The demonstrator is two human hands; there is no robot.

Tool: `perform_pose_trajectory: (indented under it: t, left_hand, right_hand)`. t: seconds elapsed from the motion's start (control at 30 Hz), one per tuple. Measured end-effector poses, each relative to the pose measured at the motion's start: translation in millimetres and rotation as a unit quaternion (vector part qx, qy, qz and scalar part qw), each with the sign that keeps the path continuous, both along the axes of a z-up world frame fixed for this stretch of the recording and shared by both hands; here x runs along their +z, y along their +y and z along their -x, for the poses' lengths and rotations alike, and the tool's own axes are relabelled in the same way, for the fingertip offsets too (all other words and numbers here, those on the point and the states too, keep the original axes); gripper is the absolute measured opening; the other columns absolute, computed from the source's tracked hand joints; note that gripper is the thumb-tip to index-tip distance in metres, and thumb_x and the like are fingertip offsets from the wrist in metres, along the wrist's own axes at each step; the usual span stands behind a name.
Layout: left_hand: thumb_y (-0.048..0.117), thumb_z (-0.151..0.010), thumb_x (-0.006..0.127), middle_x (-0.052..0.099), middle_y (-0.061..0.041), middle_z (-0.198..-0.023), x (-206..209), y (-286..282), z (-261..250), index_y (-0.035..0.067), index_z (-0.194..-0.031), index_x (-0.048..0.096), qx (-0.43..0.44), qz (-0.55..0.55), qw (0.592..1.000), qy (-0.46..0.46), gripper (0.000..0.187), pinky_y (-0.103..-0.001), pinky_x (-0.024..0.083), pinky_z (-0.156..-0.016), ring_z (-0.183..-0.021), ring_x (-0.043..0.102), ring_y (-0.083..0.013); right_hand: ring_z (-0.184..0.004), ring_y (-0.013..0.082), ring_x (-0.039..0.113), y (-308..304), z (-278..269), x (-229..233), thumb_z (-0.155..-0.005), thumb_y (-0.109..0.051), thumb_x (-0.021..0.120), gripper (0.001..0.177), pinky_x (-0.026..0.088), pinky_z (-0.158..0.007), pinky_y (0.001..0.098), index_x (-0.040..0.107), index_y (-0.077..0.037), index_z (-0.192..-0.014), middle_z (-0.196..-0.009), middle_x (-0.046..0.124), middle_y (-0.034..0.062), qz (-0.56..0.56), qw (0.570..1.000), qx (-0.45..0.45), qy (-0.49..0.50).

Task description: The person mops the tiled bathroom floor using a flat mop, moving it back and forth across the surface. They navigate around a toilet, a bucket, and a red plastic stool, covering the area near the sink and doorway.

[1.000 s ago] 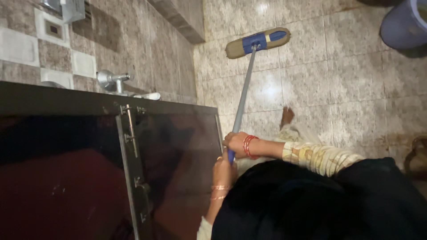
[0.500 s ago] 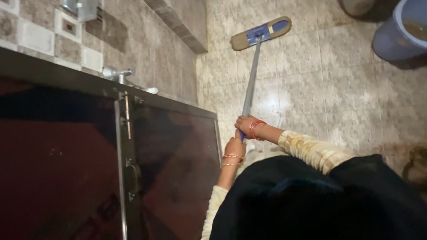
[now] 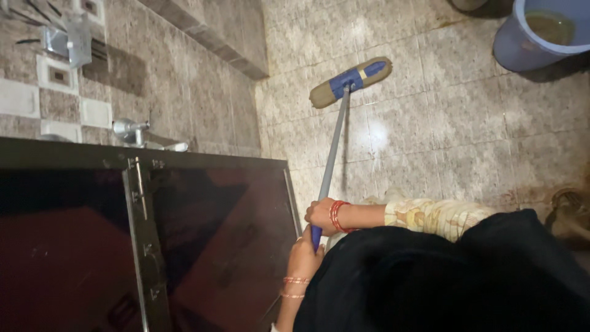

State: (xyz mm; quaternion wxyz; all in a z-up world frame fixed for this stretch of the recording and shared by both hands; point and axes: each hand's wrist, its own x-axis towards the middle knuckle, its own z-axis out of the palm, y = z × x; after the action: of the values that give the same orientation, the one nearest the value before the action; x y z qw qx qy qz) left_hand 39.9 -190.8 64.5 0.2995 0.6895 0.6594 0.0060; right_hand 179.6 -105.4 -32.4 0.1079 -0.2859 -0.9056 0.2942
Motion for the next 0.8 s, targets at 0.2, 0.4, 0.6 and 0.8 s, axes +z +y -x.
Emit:
perform_pose_trajectory:
  t: [0.2, 0.4, 0.6, 0.8]
  left_hand:
    - [0.01, -0.081, 0.069, 0.069, -0.029, -0.095, -122.2, 53.5, -41.3, 0.002, -0.144, 0.043, -0.03, -0.014, 0.998, -0.045, 0.068, -0.055, 0.055, -0.077, -0.088, 0.068, -0.0485]
    - [0.011, -0.089, 0.061, 0.067, -0.032, -0.096, -197.1, 93.2, -110.6, 0.0, -0.149, 0.035, -0.043, 0.001, 0.999, 0.011, 0.066, -0.055, 0.056, -0.076, -0.087, 0.069, -0.0491]
    - [0.008, -0.085, 0.062, 0.068, -0.032, -0.096, -108.8, 74.2, -65.7, 0.002, -0.151, 0.031, -0.068, 0.058, 0.996, 0.011, 0.073, -0.054, 0.056, -0.08, -0.088, 0.069, -0.0482]
    - [0.011, -0.082, 0.074, 0.069, -0.029, -0.099, 32.8, 22.8, -21.4, 0.008, -0.146, 0.04, -0.087, 0.069, 0.994, 0.021, 0.073, -0.054, 0.053, -0.082, -0.096, 0.066, -0.0487]
  right_hand:
    - [-0.107, 0.0325, 0.065, 44.0, -42.0, -112.0, -0.079, -0.015, 0.072, 0.024, 0.058, -0.082, 0.0456, 0.07, -0.011, -0.102, -0.11, 0.066, 0.0113, 0.025, 0.989, -0.144, -0.038]
    - [-0.113, 0.0297, 0.062, 78.3, -111.9, -154.5, -0.081, -0.016, 0.075, 0.023, 0.057, -0.084, 0.0442, 0.067, -0.01, -0.101, -0.111, 0.063, 0.0103, -0.01, 0.984, -0.159, -0.079]
    - [-0.109, 0.0306, 0.064, 60.7, -74.1, -97.2, -0.066, -0.014, 0.077, 0.032, 0.057, -0.086, 0.0423, 0.069, -0.009, -0.097, -0.104, 0.068, 0.0096, -0.043, 0.992, -0.11, -0.036]
    - [-0.086, 0.0372, 0.071, 14.8, -22.9, -5.2, -0.072, -0.032, 0.077, 0.028, 0.059, -0.077, 0.0473, 0.073, -0.007, -0.084, -0.087, 0.074, 0.0146, -0.016, 1.0, -0.004, -0.004]
